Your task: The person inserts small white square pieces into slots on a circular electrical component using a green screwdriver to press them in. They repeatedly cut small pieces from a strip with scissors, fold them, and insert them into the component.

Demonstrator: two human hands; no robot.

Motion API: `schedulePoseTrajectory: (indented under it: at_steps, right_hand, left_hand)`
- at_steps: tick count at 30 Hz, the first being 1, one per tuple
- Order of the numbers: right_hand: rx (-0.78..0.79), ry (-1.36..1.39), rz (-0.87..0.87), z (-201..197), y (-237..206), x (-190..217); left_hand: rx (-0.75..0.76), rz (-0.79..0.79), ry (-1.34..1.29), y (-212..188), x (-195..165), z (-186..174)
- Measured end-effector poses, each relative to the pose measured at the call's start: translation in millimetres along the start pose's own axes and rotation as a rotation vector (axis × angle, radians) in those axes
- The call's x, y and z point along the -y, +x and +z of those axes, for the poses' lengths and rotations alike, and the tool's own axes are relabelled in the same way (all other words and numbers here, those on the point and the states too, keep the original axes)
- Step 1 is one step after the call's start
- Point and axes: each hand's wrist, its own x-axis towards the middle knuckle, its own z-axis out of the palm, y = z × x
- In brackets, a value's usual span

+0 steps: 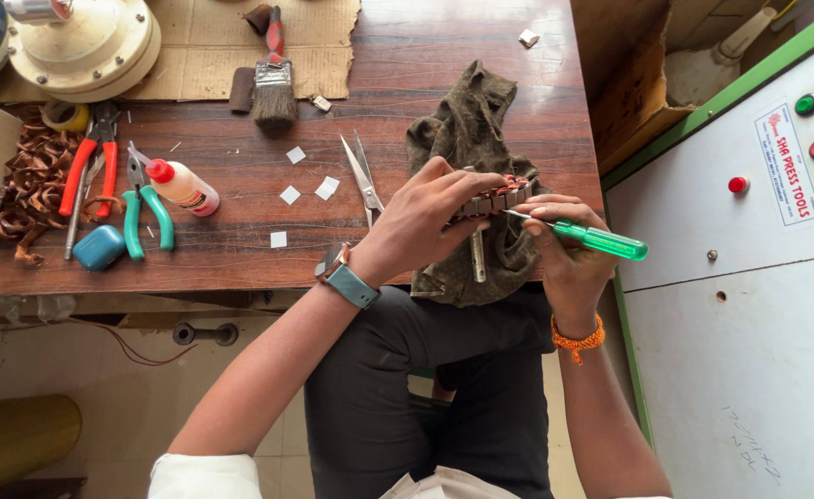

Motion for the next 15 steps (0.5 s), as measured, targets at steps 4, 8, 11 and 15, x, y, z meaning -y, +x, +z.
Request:
schedulePoseTrajectory:
  at_steps: [4, 8, 11, 15]
  right_hand:
    - [0.014, -0.138, -0.018, 6, 1, 15]
    - [-0.011, -0.363, 0.023, 13, -3, 31]
    - [-0.05, -0.479, -0.015, 21, -9, 38]
    - [-0.144, -0.548, -0.079, 37, -16, 36]
  left_hand:
    - [0.009, -0.006, 0.046, -1, -7, 0]
    - [-0.021, 0.011, 0.079, 0, -12, 0]
    - [-0.023, -0.007, 0.105, 1, -16, 2]
    - [-0.047, -0.007, 0.124, 0, -20, 3]
